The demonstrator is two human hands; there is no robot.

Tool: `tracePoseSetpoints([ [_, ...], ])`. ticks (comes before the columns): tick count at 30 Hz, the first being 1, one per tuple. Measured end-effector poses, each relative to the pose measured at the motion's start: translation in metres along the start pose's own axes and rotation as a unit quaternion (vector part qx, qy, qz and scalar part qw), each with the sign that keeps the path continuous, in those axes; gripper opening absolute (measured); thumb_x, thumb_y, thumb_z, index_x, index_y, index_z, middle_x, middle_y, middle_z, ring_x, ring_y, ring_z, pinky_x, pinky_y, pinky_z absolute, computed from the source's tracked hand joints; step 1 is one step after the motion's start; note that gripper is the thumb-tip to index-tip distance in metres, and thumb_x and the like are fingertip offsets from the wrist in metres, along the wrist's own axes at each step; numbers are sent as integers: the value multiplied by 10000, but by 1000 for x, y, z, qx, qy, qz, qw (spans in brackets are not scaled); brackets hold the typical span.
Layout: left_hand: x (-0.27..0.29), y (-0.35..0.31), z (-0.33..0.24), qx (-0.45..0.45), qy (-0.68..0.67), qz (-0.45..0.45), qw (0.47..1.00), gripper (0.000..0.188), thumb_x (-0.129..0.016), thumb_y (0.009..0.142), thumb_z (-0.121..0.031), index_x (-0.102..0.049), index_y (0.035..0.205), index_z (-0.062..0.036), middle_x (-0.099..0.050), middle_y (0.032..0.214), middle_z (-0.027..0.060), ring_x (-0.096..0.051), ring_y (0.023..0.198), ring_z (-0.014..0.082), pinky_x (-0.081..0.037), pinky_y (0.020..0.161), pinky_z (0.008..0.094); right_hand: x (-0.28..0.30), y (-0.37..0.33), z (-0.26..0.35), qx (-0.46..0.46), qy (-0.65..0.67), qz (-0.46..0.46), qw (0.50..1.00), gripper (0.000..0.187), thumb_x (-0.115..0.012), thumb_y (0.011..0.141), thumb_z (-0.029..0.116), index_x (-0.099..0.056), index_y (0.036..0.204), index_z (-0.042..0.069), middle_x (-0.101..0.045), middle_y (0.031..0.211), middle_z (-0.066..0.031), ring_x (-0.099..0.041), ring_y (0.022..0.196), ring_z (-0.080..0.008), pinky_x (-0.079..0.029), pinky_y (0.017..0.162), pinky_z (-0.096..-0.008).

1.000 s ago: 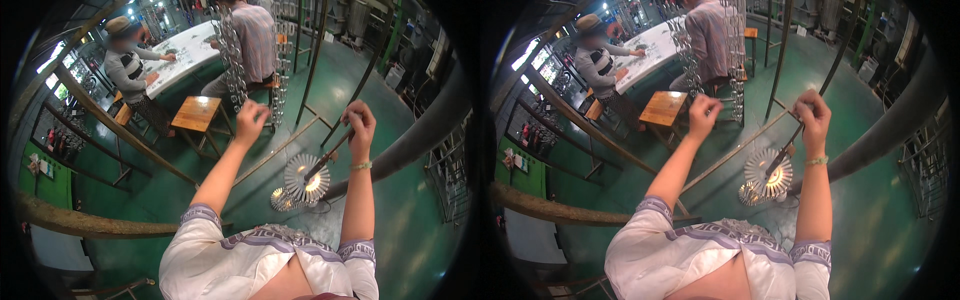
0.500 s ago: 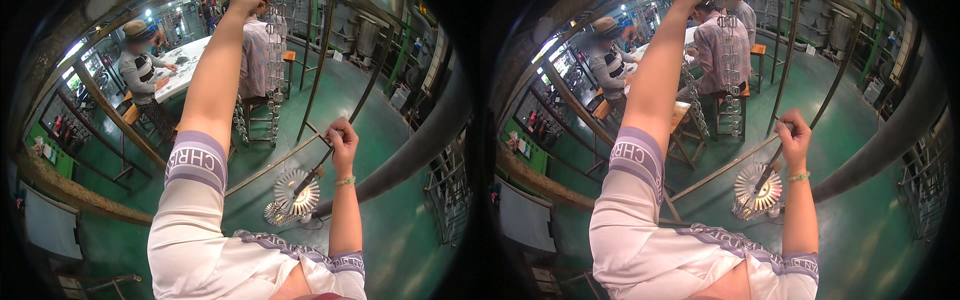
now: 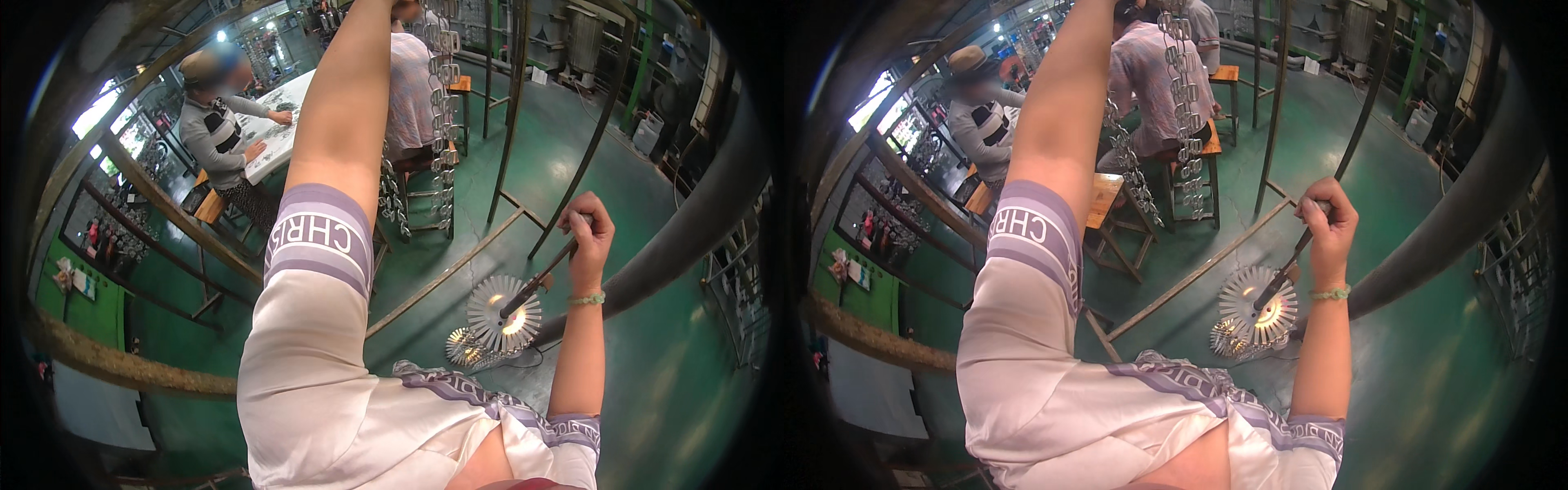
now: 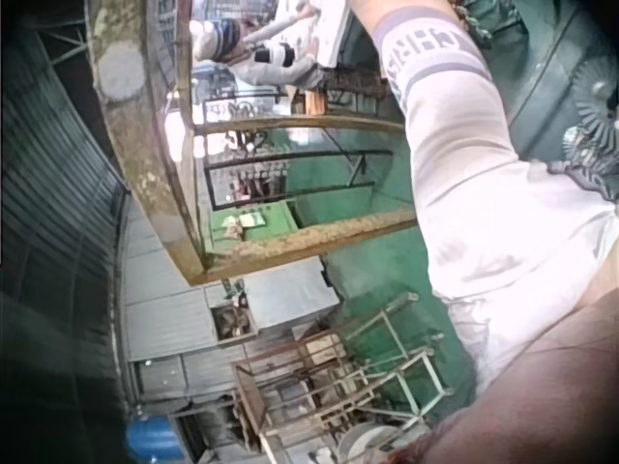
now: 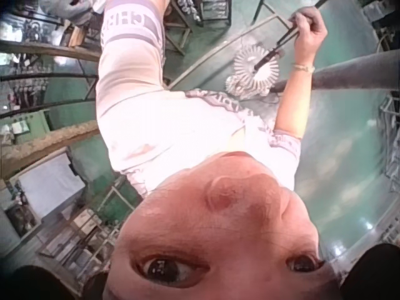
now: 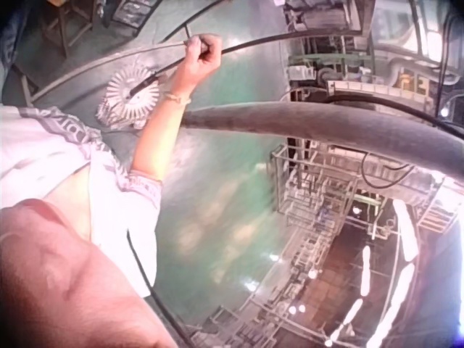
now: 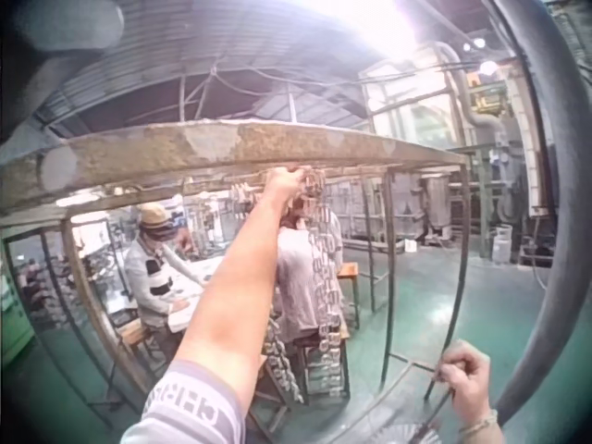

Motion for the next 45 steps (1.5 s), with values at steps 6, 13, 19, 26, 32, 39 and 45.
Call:
tracePoseSetpoints([
  [6,-11,-15,10,-31,86,-39,995,197,-711,726,-257,-714,781,-68,-664,680,127,-653,625,220,-501,580,347,-1,-2,6,2,-22,-11,1000,97,-549,779,88,-500,737,15,-478,719,-31,-480,633,-97,-358,563,-222],
  [13,-14,-93,46,-55,120,-135,982,167,-699,722,-220,-705,725,-53,-654,691,163,-653,647,284,-498,644,365,-5,-2,5,0,-19,-3,1000,118,-548,780,117,-504,753,10,-473,737,-36,-493,645,-115,-359,571,-234],
  [19,3,-191,56,-80,164,-123,976,170,-674,769,-169,-679,801,-3,-658,746,156,-635,646,250,-486,610,343,-8,0,4,-2,14,10,1000,127,-542,777,121,-504,757,2,-474,728,-47,-491,644,-128,-360,571,-243],
  [26,-9,-303,80,-42,79,-12,996,229,-698,748,-183,-677,861,14,-678,786,127,-652,703,191,-493,666,293,14,2,-8,4,21,20,1000,127,-532,777,111,-530,782,-16,-511,737,-64,-507,655,-142,-374,581,-246],
  [32,-4,-422,119,29,29,120,992,146,-689,726,-122,-663,804,-1,-622,744,122,-612,636,230,-472,589,315,7,4,-13,2,45,41,998,112,-511,786,95,-546,788,-12,-529,745,-69,-521,666,-151,-379,586,-248],
  [39,-23,-551,159,61,14,254,965,134,-701,724,-86,-656,832,-21,-605,757,89,-556,603,191,-453,580,300,12,4,-15,0,65,36,997,126,-499,776,85,-552,795,-28,-543,753,-83,-523,662,-166,-376,586,-251],
  [45,-34,-621,158,103,8,315,943,117,-695,705,-119,-652,799,-65,-586,740,63,-572,702,247,-461,633,349,8,5,-13,0,65,60,996,133,-494,780,95,-548,795,-25,-544,792,-94,-526,686,-174,-377,598,-257],
])
Point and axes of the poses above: each hand's wrist, its own y-axis towards the middle knuckle, its own x-axis out of the back of the hand, z = x × y, the point moved 2 cm from there along y, towards the middle knuckle
